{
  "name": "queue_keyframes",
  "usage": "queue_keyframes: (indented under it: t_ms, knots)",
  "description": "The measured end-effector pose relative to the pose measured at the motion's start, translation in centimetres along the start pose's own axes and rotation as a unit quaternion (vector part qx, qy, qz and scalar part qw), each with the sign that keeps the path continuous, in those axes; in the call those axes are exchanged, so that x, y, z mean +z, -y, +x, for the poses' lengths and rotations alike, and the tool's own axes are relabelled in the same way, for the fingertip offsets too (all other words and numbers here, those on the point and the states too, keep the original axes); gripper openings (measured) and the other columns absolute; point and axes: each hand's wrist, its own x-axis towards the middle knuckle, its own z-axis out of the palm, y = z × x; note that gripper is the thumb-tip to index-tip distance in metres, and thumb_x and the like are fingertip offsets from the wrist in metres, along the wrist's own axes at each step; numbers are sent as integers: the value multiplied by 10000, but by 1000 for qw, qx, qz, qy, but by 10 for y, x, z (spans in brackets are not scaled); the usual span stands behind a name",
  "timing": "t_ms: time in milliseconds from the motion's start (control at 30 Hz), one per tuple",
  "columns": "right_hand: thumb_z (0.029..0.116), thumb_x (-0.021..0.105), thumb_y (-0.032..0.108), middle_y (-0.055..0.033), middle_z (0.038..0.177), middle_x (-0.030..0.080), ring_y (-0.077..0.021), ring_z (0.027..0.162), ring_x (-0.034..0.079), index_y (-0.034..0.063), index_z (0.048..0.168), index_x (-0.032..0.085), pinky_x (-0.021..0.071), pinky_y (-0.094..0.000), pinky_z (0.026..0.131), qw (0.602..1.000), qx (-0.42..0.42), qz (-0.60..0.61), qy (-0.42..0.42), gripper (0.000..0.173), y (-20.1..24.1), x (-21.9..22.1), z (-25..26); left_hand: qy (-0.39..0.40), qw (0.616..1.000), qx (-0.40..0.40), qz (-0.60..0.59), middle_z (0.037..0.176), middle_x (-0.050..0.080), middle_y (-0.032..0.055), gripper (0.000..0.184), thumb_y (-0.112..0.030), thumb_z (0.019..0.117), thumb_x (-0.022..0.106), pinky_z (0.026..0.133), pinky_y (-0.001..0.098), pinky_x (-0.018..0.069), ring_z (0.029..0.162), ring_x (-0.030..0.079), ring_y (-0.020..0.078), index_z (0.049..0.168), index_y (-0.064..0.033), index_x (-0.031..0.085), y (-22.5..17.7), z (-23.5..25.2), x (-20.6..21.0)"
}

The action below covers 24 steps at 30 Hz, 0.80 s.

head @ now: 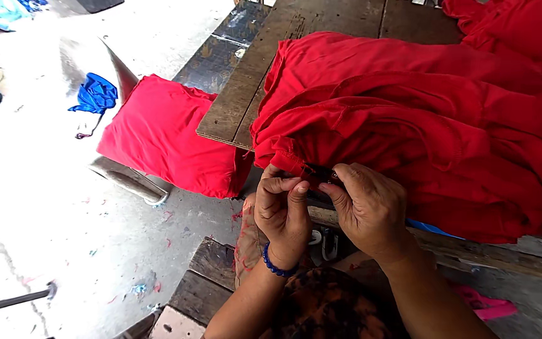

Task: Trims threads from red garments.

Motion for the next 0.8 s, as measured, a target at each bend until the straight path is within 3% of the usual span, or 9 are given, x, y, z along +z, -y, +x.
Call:
queue_keyframes:
  t_ms: [200,267,367,467,533,600,700,800]
  knots:
    - [1043,564,209,-91,695,597,-203,628,599,-8,914,684,439,-313,536,1000,1,-12,-6,279,0,3,-2,-3,1000,1,7,1134,672,-44,95,-129,1007,652,855,258,592,1024,666,63,1079,-176,694,-1,-1,0]
    - [1041,577,197,-106,735,634,-190,672,630,-21,941,699,484,-300,581,999,22,25,-4,270,-2,4,-5,-17,1000,-8,-3,1110,666,-50,81,-164,1017,643,824,248,588,992,661,55,1083,-194,680,0,-2,0]
    - [1061,570,203,-84,858,676,-53,772,631,-50,1054,678,526,-182,707,986,85,142,2,275,-8,2,-12,-43,998,-49,-23,1143,679,-67,244,-166,960,726,858,243,595,1013,672,47,1191,-203,655,-3,-2,1]
    - [1071,548,198,-25,859,623,35,762,566,-50,1077,635,484,-113,698,971,105,214,-8,263,-12,-1,-16,-62,994,-91,-28,1192,697,4,444,-4,892,764,864,265,608,1001,700,88,1308,-88,631,-5,1,3]
    - [1065,554,190,-12,845,607,42,750,555,-44,1068,626,477,-105,686,969,101,225,-7,245,-12,-2,-18,-83,991,-100,-9,1165,716,40,351,22,893,753,869,292,610,994,706,119,1236,-44,707,-4,2,4]
    - [1061,561,191,-17,840,608,34,749,557,-51,1065,632,480,-111,686,970,92,227,-2,253,-12,-3,-19,-95,990,-103,5,1084,733,26,204,-20,927,733,876,299,608,983,706,113,1125,-60,761,-3,4,4]
    - [1056,570,205,-29,842,623,25,754,564,-49,1058,638,482,-119,690,975,77,210,9,263,-12,-4,-18,-103,988,-115,-11,1013,731,12,95,-60,976,683,851,305,616,937,709,105,1035,-77,756,-6,6,1]
    - [1041,593,227,-64,829,649,-28,747,590,-54,1051,670,494,-162,678,982,65,177,29,291,-10,-4,-15,-105,987,-120,-33,985,726,-2,95,-84,1017,625,824,294,622,892,714,87,1032,-97,719,-12,8,0]
